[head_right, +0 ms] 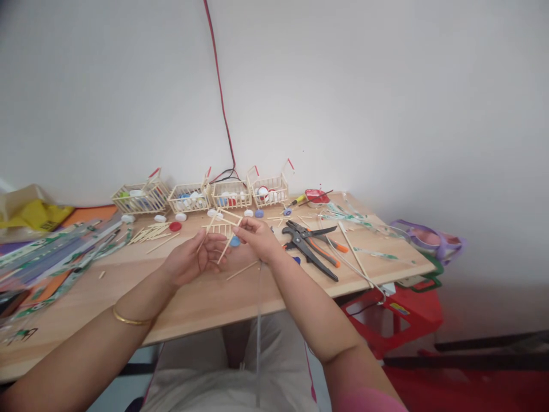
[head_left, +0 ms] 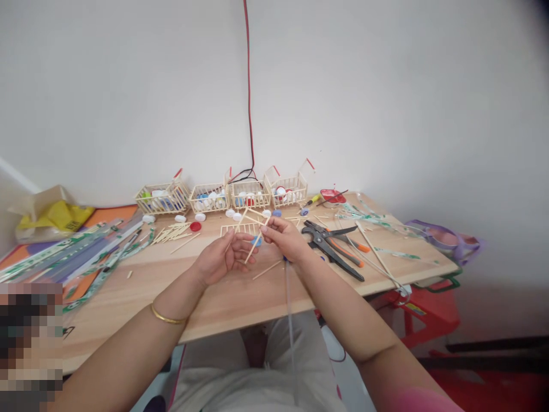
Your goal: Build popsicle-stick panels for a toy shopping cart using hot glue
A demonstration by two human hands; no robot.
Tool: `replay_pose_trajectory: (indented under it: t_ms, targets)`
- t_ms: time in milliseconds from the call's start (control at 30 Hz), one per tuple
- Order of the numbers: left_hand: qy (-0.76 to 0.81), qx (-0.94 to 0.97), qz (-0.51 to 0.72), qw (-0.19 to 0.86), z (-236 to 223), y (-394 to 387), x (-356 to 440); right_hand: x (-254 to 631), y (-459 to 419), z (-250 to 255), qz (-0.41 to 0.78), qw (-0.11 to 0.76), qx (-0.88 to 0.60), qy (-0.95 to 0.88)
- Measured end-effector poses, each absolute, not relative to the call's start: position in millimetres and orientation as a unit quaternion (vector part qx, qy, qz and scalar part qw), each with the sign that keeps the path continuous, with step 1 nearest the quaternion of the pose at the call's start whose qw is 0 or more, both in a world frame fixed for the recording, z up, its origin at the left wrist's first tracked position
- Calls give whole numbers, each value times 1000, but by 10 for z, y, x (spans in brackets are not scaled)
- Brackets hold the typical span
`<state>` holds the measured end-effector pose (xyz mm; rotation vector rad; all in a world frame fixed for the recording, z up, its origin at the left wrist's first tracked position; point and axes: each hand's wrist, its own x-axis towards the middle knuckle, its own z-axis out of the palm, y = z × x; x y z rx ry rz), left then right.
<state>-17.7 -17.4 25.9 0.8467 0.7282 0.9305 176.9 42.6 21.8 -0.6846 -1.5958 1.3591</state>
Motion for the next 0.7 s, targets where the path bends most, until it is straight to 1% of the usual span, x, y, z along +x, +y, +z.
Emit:
replay_pose_trajectory:
  t_ms: [200,367,533,700]
  targets:
    - [328,363,414,767,287,-179,-161,1755,431,200,573,450,-277,-626]
    - [302,333,445,775,295,-176,-193,1771,441,201,598,467,-246,-603]
    - [279,313,430,799,305,-178,-241,1843,445,245,631,404,-215,-626]
    - [270,321,389,820,287,-206,-195,1818,448,244,642,419,-243,-595]
